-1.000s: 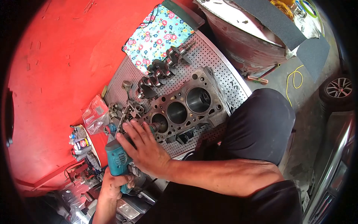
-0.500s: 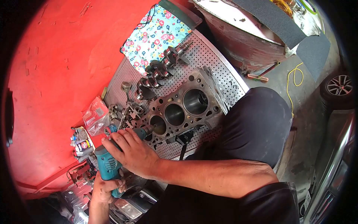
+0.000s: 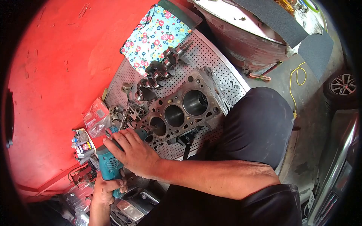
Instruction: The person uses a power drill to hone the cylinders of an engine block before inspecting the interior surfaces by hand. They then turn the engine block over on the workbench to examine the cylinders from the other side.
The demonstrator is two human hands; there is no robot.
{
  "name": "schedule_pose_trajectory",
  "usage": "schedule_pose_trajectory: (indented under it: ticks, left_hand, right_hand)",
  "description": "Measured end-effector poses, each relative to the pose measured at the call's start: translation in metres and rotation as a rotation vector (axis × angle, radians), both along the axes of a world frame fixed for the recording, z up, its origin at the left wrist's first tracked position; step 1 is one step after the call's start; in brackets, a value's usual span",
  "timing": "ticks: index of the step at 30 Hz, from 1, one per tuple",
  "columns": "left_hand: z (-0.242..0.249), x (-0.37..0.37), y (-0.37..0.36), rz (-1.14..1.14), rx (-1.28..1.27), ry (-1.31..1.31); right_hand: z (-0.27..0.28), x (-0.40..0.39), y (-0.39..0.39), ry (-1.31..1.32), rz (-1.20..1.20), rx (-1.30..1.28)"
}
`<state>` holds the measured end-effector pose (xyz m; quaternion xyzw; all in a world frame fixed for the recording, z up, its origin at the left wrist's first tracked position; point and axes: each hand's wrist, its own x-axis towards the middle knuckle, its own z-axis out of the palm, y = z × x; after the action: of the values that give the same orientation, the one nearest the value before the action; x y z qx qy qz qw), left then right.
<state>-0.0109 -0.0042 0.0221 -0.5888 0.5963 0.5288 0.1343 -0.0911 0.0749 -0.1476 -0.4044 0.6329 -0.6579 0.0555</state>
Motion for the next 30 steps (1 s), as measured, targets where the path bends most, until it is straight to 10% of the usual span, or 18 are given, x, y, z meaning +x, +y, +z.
schedule_pose_trajectory:
  ticks: [30]
  left_hand:
    - [-0.008,-0.001,0.001,-0.009,0.017,0.005]
  right_hand:
    - [-0.003,-0.001,0.003,-0.002,0.002,0.055]
